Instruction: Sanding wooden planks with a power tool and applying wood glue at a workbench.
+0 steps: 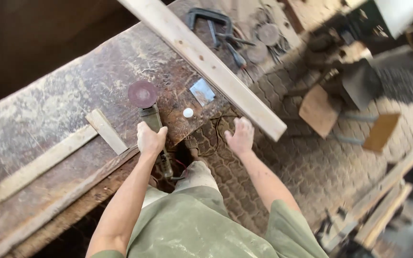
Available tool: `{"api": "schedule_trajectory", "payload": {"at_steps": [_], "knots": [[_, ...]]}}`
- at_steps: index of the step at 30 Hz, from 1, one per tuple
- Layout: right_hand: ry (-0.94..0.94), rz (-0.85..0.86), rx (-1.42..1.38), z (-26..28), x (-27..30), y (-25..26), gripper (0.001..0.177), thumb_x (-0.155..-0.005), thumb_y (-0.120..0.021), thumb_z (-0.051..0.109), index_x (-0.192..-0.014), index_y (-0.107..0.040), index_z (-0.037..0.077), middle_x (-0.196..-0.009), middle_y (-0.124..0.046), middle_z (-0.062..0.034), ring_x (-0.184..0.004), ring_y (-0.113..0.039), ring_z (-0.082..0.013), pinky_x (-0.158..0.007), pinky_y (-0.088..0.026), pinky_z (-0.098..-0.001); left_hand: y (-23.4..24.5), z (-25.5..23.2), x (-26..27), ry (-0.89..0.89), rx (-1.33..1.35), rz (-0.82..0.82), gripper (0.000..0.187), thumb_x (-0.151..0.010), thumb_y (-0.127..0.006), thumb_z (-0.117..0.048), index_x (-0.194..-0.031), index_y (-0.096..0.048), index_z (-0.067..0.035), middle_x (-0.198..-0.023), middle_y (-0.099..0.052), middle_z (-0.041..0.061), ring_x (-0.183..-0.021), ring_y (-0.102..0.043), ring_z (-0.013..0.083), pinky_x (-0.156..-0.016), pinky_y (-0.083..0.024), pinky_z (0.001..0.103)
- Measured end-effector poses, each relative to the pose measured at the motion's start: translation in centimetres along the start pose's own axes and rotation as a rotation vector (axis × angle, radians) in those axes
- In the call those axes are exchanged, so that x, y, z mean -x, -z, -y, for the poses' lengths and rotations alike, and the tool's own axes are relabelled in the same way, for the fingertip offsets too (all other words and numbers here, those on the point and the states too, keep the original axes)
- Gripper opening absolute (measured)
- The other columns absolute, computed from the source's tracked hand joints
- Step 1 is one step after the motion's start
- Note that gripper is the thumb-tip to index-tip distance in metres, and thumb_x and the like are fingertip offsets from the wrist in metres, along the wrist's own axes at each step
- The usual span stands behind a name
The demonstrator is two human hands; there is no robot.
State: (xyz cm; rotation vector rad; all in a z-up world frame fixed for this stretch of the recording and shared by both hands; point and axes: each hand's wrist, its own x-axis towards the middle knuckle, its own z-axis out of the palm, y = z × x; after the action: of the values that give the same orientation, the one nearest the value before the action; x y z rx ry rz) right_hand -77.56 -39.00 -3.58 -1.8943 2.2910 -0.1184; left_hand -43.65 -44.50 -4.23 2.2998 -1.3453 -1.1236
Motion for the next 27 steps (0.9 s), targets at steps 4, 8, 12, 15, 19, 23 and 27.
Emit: {"api": "schedule_trajectory", "payload": {"at_steps": [4,8,12,15,19,23,27], "knots": [[0.039,0.079,0.155,-2.1,-12.3,2.5,0.097,-0.07,-0.087,0.046,-0.143,-0.048,-0.005,-0.154,-0.041,-0.0281,-0.145,-0.035,-0.0451,-0.118,-0.033,-0.0622,-1.9,-2.7,-2.3,0.248,-0.144,-0.135,0.078,-0.071,-0.078,-0.049,-0.129,-0.043,-0.01,-0.128,-0.053,0.016,-0.123,-0.053,0.041,-0.094,-0.048,0.062],[0.092,0.323,0.174,-5.3,-17.4,2.0,0.119,-0.059,-0.085,0.064,-0.155,-0.039,0.01,-0.146,-0.048,-0.0179,-0.127,-0.054,-0.0414,-0.104,-0.046,-0.0547,-0.1,-5.5,-2.4,0.396,-0.159,-0.158,0.072,-0.068,-0.074,-0.037,-0.126,-0.043,-0.008,-0.126,-0.055,0.017,-0.121,-0.056,0.0408,-0.093,-0.049,0.061],[0.212,0.377,-0.058,-8.2,-19.0,4.1,0.119,-0.06,-0.083,0.061,-0.158,-0.037,0.012,-0.136,-0.055,-0.0253,-0.122,-0.059,-0.0494,-0.103,-0.048,-0.0551,-0.1,-5.6,-2.8,0.364,-0.187,-0.193,0.063,-0.065,-0.066,-0.028,-0.12,-0.046,-0.006,-0.114,-0.063,0.017,-0.11,-0.064,0.0416,-0.087,-0.052,0.061],[0.155,0.389,-0.328,-9.7,-18.2,6.4,0.115,-0.061,-0.086,0.056,-0.158,-0.039,0.017,-0.137,-0.056,-0.0251,-0.128,-0.056,-0.0466,-0.11,-0.045,-0.0526,-0.7,-3.5,-3.0,0.299,-0.182,-0.234,0.057,-0.062,-0.064,-0.024,-0.115,-0.05,-0.007,-0.101,-0.069,0.016,-0.099,-0.071,0.0415,-0.081,-0.055,0.059],[0.158,0.257,-0.406,-10.7,-17.2,8.3,0.103,-0.056,-0.089,0.052,-0.148,-0.052,0.024,-0.13,-0.059,-0.0156,-0.126,-0.059,-0.037,-0.11,-0.047,-0.0443,0.7,-2.5,-3.2,0.292,-0.036,-0.127,0.066,-0.059,-0.075,-0.026,-0.118,-0.051,-0.009,-0.104,-0.072,0.021,-0.104,-0.071,0.0434,-0.087,-0.056,0.056],[0.265,0.068,-0.331,-11.3,-13.6,11.2,0.099,-0.055,-0.09,0.054,-0.141,-0.057,0.019,-0.127,-0.057,-0.0143,-0.124,-0.057,-0.0372,-0.106,-0.048,-0.0476,6.1,-5.2,5.0,0.219,0.249,-0.035,0.076,-0.058,-0.086,-0.021,-0.123,-0.055,0.001,-0.113,-0.069,0.03,-0.115,-0.064,0.0479,-0.095,-0.051,0.06],[0.513,-0.141,-0.302,-10.7,-8.4,12.6,0.092,-0.061,-0.089,0.05,-0.14,-0.059,0.015,-0.131,-0.058,-0.0162,-0.128,-0.056,-0.0358,-0.109,-0.046,-0.0472,8.6,0.9,16.3,0.2,0.568,0.09,0.09,-0.056,-0.086,-0.003,-0.138,-0.05,0.008,-0.129,-0.061,0.036,-0.128,-0.054,0.0517,-0.1,-0.048,0.065]]}}
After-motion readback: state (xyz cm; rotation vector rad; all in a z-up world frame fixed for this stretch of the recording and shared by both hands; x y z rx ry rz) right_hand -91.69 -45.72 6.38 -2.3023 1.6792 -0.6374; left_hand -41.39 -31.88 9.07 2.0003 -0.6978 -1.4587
